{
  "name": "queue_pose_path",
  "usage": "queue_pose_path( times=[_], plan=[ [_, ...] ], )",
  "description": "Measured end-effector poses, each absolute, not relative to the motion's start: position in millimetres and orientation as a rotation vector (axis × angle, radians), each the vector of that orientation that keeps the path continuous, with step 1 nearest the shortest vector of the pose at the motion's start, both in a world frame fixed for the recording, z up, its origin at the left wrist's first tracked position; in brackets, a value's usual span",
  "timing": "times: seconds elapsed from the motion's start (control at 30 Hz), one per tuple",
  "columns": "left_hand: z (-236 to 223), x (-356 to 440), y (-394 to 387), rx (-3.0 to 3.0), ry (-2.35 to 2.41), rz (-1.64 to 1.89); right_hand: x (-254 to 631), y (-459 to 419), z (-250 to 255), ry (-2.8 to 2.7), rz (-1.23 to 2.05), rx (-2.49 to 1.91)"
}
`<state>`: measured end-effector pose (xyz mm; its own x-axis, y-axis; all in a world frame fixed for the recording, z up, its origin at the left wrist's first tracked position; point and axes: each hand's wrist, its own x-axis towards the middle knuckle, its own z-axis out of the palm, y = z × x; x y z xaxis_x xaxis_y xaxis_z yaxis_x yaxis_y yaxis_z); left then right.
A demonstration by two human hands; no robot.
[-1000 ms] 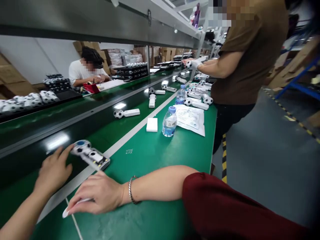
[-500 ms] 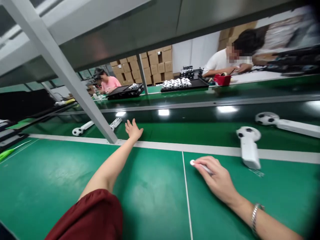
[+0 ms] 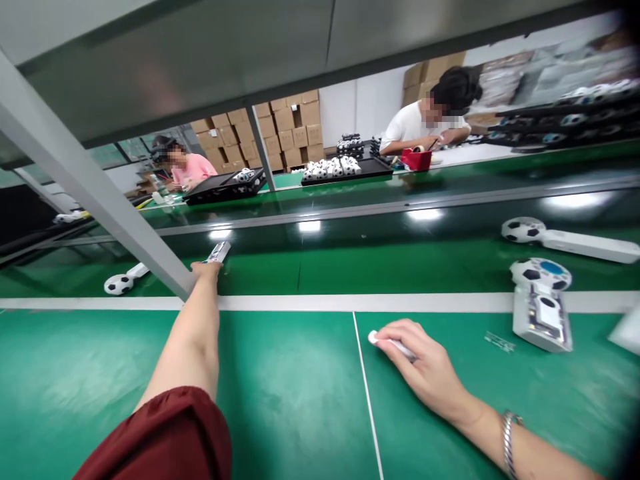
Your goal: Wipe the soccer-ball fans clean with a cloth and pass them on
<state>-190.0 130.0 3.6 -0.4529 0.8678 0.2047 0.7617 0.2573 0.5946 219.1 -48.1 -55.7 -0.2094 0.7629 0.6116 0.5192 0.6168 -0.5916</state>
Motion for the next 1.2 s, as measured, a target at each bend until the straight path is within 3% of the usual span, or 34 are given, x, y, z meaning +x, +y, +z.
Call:
queue_pose_path(
  times=[0.2, 0.43, 0.57, 1.2],
  plan=[
    [-21, -131, 104, 1.4, 2.461, 0.936, 220, -45, -56, -1.863, 0.3, -1.05],
    [-40, -7, 3, 1.933, 1.63, 0.916, 226, -50, -49, -1.761, 0.302, -1.048],
    [-47, 37, -34, 2.054, 1.429, 0.903, 226, -54, -47, -1.811, 0.229, -0.978],
    [-53, 53, -42, 2.272, 1.302, 0.912, 215, -60, -42, -2.107, 0.043, -0.975]
  ],
)
